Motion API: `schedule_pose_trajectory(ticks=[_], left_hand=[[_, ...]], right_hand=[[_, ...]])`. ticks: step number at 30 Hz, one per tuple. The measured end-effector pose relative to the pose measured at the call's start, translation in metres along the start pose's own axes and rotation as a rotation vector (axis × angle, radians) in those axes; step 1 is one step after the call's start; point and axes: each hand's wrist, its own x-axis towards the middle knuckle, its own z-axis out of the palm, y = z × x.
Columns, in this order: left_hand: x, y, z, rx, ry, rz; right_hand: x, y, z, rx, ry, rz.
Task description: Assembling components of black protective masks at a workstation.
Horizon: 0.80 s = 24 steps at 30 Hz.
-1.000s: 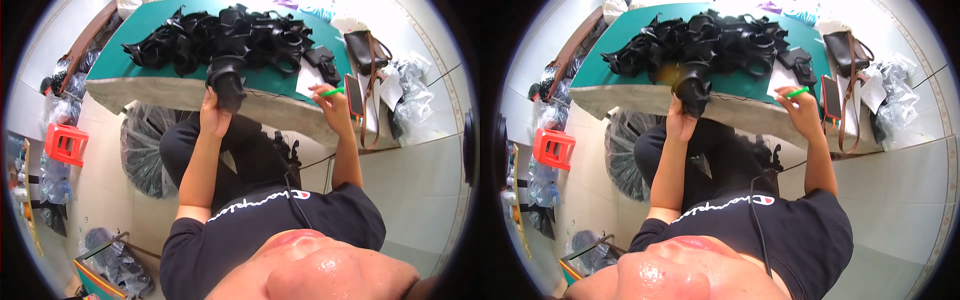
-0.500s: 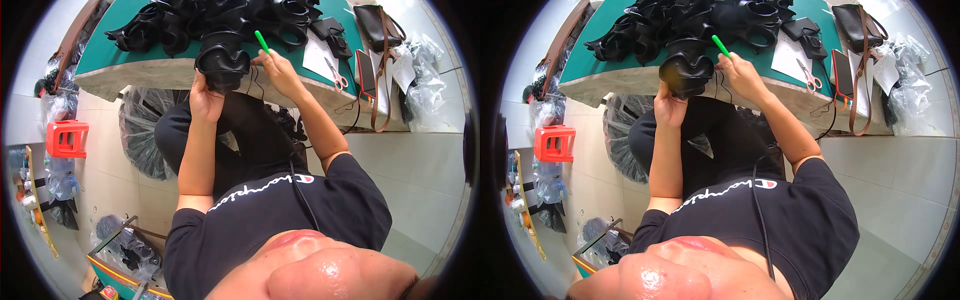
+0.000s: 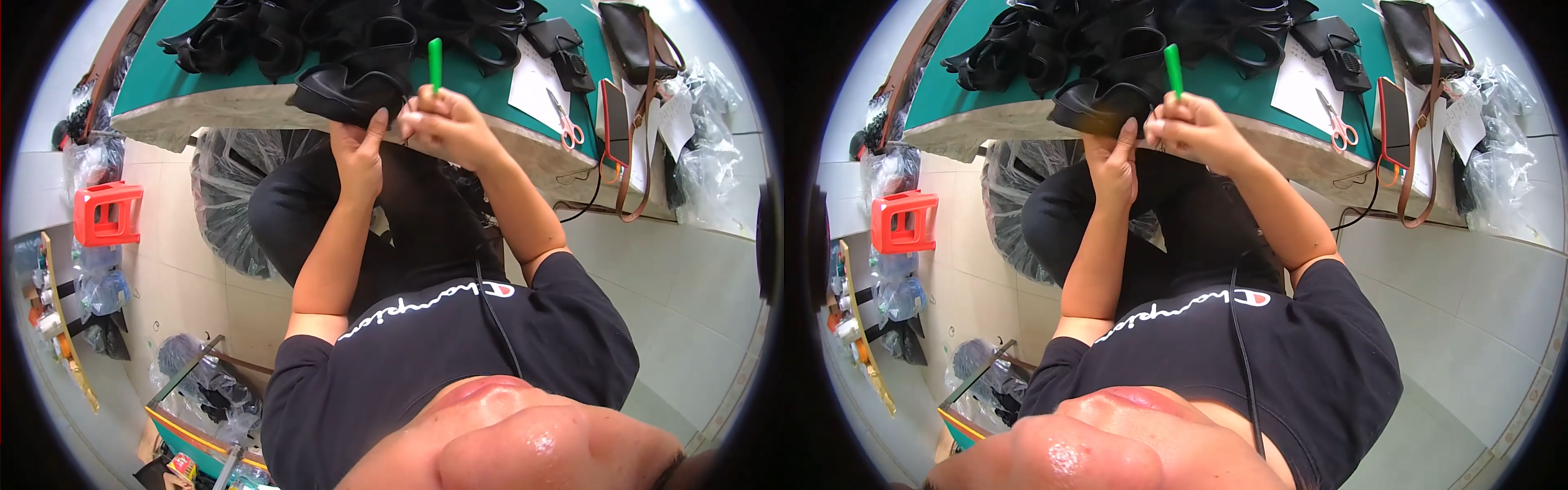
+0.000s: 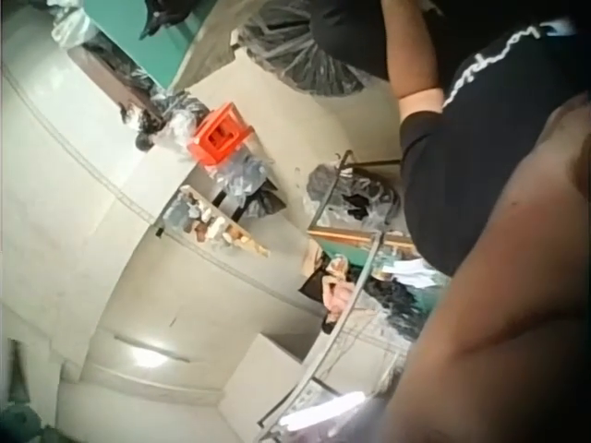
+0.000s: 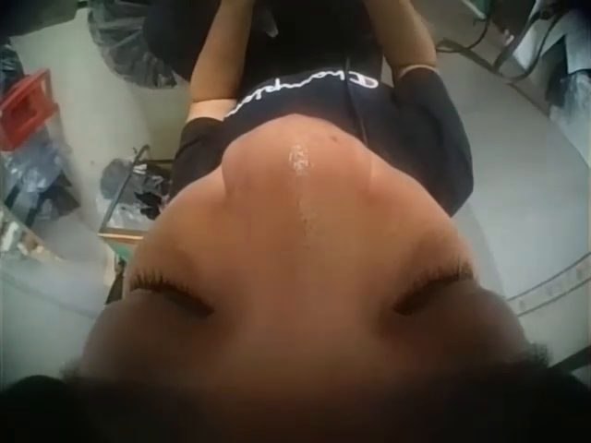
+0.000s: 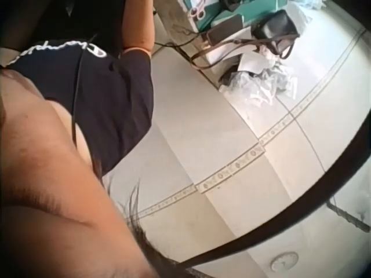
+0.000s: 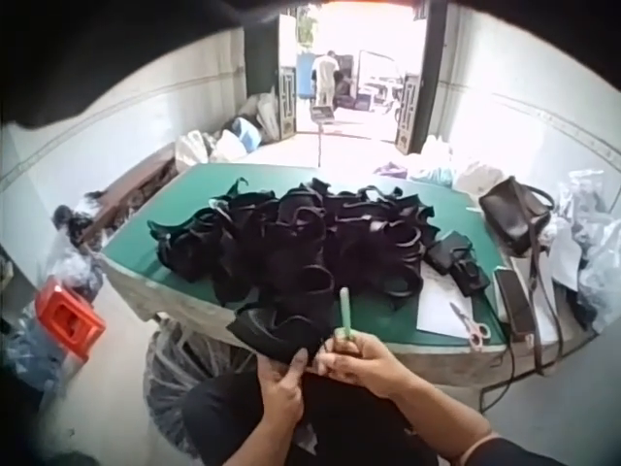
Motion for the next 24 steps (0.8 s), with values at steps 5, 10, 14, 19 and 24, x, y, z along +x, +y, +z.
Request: schedule_pose_trajectory(ticks=[5,10,14,19,24], left_hand=[[-0.001,-0.003,0.002,0.17,-0.002,0.112],[-0.006,0.006,0.013,0.075,-0.02,0.084],[-0.007,0.004,0.011,0.049,-0.008,0.07],[-0.01,0.005,0.015,0.048,-0.002,0.054],[-0.006,-0.001,0.02,-0.051,0.096,-0.001]], right_hand=[[0.004,-0.041,-0.04,0.313,0.055,-0.319],[-0.004,-0.053,-0.019,-0.23,0.261,-0.139],[-0.021,-0.034,-0.002,-0.474,0.202,-0.164],[-0.034,-0.011,0.007,-0.671,0.29,-0.175],[-0.058,0.027,0.028,-1.165,-0.076,-0.273]])
